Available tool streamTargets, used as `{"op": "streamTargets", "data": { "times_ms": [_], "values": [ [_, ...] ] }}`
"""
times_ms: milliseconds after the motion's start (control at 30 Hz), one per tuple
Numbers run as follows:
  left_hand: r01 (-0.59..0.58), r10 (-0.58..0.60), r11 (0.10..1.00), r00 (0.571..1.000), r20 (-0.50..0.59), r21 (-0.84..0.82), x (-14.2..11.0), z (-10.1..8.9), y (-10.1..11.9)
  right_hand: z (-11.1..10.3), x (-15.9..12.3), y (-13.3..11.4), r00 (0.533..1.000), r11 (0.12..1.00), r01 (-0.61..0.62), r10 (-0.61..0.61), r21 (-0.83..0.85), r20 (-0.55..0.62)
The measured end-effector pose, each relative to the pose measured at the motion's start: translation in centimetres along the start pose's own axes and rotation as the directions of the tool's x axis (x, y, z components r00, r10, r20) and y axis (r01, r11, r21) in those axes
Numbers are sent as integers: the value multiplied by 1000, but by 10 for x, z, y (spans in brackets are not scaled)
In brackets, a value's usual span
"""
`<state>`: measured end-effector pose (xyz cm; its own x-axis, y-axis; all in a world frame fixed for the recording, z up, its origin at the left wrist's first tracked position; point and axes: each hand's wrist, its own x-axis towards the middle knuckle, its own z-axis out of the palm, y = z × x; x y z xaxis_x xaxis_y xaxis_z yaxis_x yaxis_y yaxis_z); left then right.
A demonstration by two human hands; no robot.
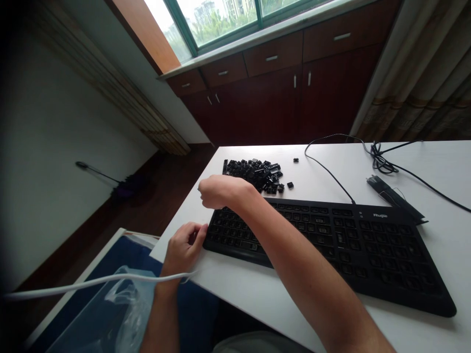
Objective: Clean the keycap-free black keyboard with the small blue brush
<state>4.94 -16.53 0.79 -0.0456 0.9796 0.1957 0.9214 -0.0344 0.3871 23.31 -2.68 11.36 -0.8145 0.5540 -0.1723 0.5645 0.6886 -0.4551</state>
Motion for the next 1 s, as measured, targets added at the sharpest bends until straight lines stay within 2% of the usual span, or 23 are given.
{"op": "streamTargets", "data": {
  "times_ms": [233,467,733,900,1000],
  "values": [
    [-9,9,1000,1000,-9,9,0,0,1,-3,-2,0,1000,1000,31,-31,-2,-4],
    [-9,9,1000,1000,-11,0,-1,-1,3,-6,-8,-3,999,999,-31,31,-14,20],
    [-15,15,1000,1000,-10,-2,0,-1,6,-2,-5,-1,1000,1000,-3,3,-20,24],
    [-19,19,1000,1000,-14,0,0,-1,5,0,-5,0,998,997,-51,49,-56,-33],
    [-21,21,1000,1000,-12,2,0,-1,5,1,-5,-2,998,997,-39,35,-74,-56]
  ]
}}
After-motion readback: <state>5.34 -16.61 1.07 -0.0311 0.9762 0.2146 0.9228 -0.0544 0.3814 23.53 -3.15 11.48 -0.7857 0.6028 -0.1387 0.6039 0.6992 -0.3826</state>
